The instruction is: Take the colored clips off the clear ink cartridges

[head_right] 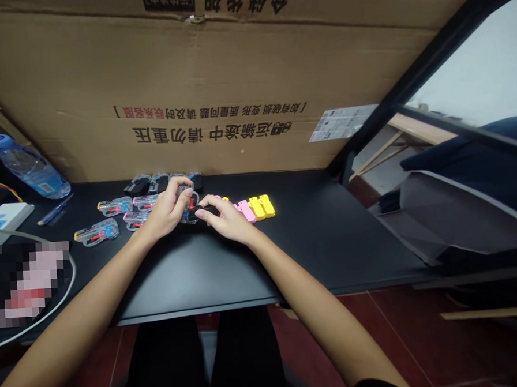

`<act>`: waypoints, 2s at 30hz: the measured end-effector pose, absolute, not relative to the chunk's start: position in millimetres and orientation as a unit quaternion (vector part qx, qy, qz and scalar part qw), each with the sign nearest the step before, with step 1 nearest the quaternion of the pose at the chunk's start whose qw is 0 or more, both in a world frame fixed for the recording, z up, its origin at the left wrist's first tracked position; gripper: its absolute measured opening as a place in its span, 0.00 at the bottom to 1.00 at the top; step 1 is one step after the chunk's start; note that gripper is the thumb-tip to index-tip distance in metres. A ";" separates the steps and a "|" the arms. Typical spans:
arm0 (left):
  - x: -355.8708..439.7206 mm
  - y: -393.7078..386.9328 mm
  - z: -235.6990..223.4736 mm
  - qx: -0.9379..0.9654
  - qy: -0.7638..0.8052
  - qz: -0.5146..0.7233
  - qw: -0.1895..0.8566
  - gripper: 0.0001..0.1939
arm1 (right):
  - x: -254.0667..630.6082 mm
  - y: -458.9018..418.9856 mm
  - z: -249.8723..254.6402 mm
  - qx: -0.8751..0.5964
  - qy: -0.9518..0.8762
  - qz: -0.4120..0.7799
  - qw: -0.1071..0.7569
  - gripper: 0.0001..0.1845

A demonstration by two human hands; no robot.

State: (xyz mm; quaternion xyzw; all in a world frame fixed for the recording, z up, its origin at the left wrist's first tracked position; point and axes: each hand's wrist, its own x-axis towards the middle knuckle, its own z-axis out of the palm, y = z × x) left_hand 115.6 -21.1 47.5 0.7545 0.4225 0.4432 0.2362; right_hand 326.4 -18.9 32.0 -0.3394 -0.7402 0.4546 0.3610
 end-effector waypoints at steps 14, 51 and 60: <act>120.9 -23.9 47.5 0.706 0.514 0.455 0.173 0.21 | 321.6 -19.6 23.9 -0.339 -0.723 0.467 0.379 0.20; 95.1 -18.1 64.1 0.708 0.528 0.460 0.088 0.17 | 356.0 -6.1 37.3 -0.353 -0.872 0.161 0.298 0.19; 95.5 -18.6 64.6 0.710 0.533 0.455 0.072 0.18 | 351.6 -21.7 46.9 -0.366 -0.904 0.133 0.178 0.23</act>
